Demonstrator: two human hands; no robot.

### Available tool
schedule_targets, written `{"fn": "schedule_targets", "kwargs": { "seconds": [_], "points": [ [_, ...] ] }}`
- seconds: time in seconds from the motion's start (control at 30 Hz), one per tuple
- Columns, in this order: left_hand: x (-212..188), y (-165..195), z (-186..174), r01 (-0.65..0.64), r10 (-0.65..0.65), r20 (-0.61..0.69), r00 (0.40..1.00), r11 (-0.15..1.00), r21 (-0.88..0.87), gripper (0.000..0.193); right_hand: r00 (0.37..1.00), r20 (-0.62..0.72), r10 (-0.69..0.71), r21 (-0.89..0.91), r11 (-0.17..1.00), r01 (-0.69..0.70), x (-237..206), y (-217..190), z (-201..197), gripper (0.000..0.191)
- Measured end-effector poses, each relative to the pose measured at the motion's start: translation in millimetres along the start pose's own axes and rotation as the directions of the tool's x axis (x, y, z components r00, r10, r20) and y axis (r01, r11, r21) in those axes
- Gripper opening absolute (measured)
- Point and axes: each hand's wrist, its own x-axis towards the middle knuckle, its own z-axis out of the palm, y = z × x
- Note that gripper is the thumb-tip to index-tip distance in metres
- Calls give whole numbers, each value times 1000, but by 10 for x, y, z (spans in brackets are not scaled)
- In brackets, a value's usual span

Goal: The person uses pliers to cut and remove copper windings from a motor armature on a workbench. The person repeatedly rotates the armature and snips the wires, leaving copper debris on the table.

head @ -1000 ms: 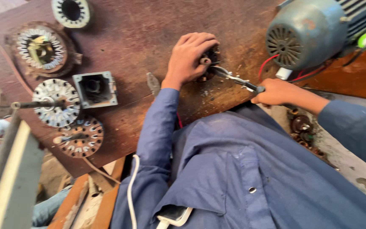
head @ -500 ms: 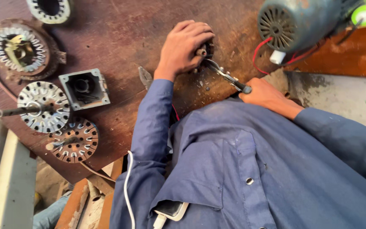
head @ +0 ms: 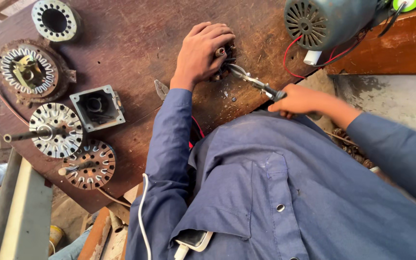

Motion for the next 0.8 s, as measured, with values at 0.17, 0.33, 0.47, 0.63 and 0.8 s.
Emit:
{"fn": "schedule_targets", "kwargs": {
  "seconds": [0.17,0.33,0.47,0.63,0.8],
  "points": [
    [-66,-39,59,19,-19,-32,999,1000,-18,46,957,228,178,48,980,-194,49,-139,-286,45],
    [-71,-81,118,57,-60,-82,995,997,-45,46,995,-3,102,-110,989,-102,137,-61,-193,48],
    [-68,-138,161,5,-4,-59,998,1000,8,50,973,-186,-136,-343,937,65,194,72,-33,39],
    [-98,-178,132,11,-13,-28,1000,997,-74,46,878,-413,-242,-388,919,71,147,142,-48,33],
    [-67,-146,67,51,-54,-32,998,993,-103,43,954,-269,-133,-417,909,9,93,110,-181,43]
  ]
}}
